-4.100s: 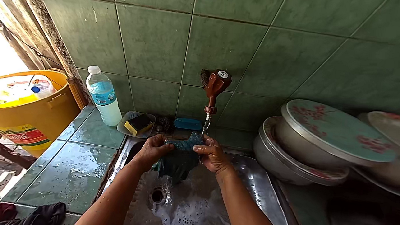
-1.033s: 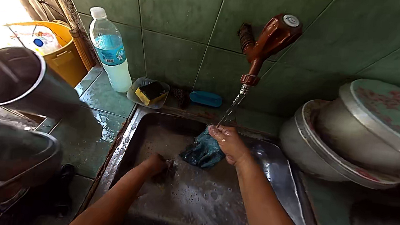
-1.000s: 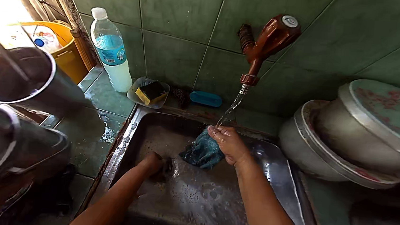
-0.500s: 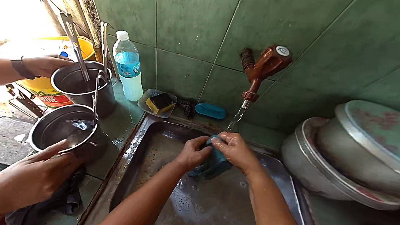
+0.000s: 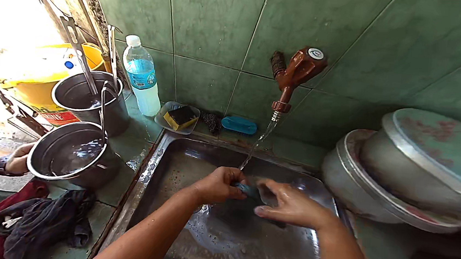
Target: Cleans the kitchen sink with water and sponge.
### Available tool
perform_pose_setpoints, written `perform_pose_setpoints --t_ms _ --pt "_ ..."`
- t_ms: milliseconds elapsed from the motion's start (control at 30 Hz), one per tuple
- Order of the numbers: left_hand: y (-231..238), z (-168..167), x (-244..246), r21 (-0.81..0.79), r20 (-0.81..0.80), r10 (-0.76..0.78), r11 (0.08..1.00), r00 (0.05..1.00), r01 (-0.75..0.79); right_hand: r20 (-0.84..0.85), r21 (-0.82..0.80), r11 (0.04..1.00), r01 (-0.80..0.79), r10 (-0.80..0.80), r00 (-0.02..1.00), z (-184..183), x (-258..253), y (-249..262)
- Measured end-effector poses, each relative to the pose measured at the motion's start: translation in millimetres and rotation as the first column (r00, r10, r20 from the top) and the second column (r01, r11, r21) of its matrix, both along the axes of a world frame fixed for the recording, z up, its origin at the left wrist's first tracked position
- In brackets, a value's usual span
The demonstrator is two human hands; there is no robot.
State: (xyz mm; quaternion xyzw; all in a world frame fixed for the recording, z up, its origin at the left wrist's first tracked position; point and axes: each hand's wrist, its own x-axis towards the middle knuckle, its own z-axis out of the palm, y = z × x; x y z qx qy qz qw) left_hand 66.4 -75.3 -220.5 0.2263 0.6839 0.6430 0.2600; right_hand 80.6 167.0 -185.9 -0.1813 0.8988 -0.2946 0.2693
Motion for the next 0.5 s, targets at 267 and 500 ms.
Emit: perform_pose_setpoints --t_ms 267,500 --pt "-14 -53 5 0.035 0.086 0.241 0.969 0.967 -0.245 0.279 -0.621 0.618 0.482 -0.401 0.873 -31 0 -70" --pt "-45 -77 16 -0.062 0.131 0.217 0.976 0.967 -0.211 0.192 -0.74 0.417 0.528 -0.621 0.76 -12 -14 -47"
